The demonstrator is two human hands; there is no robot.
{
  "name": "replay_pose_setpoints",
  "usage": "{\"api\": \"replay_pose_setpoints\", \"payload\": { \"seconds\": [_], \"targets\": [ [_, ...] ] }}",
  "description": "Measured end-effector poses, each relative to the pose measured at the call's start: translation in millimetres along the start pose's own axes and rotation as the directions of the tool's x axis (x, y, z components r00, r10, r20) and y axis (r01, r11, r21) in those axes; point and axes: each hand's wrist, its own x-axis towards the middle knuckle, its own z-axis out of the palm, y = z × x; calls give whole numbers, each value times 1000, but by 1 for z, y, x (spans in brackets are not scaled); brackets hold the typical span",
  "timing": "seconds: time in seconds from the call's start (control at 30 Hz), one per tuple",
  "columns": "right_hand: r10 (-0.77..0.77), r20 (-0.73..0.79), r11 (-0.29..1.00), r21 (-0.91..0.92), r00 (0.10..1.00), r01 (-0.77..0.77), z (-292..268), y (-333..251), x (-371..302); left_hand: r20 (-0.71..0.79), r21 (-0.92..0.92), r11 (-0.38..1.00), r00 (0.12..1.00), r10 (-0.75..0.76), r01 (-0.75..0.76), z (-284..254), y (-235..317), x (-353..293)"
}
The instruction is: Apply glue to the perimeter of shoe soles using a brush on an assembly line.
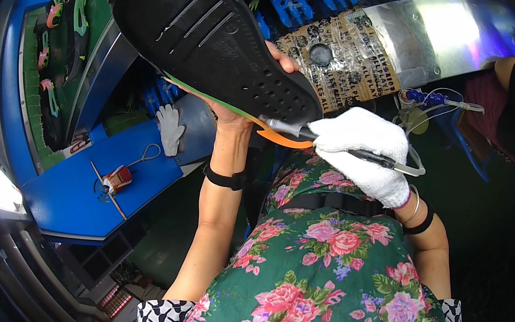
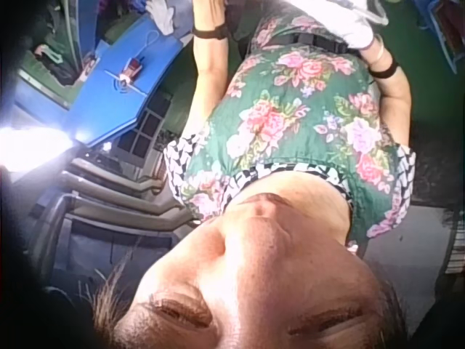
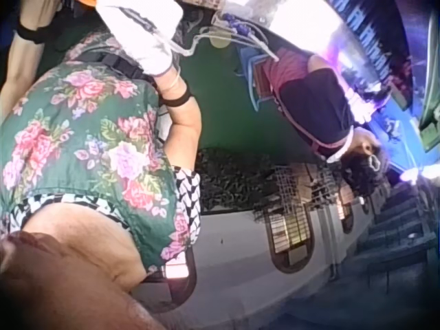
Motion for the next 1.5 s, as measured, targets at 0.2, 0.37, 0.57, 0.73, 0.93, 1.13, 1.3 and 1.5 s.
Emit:
{"api": "replay_pose_setpoints", "payload": {
  "seconds": [0.2, 0.37, 0.57, 0.73, 0.93, 1.13, 1.3, 1.5],
  "targets": [
    [-81, 32, 996, -43, 996, 82, 0, -1, 1, 4, 60, 998, 1000, 22, -22, -2, 2, 3],
    [-124, 36, 986, -107, 992, 128, -1, -6, 3, 18, 67, 997, 999, 31, -32, -6, 3, 8],
    [-83, 48, 989, -121, 995, 88, -7, -8, 5, -1, 91, 994, 998, 64, -63, -13, 3, 11],
    [-160, 72, 977, -134, 984, 168, -7, -11, 6, 43, 94, 995, 998, 34, -38, -23, 7, 11],
    [-290, 127, 921, -232, 949, 312, -1, -10, -1, 66, 79, 997, 998, 15, -21, -24, 3, 14],
    [-307, 146, 918, -215, 940, 333, 14, -27, 8, 1, -43, 999, 1000, -23, 23, -19, -1, 12],
    [-269, 108, 922, -257, 957, 288, 2, -25, 4, 120, -5, 1000, 993, -9, 10, -27, 0, 14],
    [-250, 104, 942, -203, 963, 267, 9, -29, 3, 63, -89, 995, 997, -49, 54, -18, -6, 13]
  ]
}}
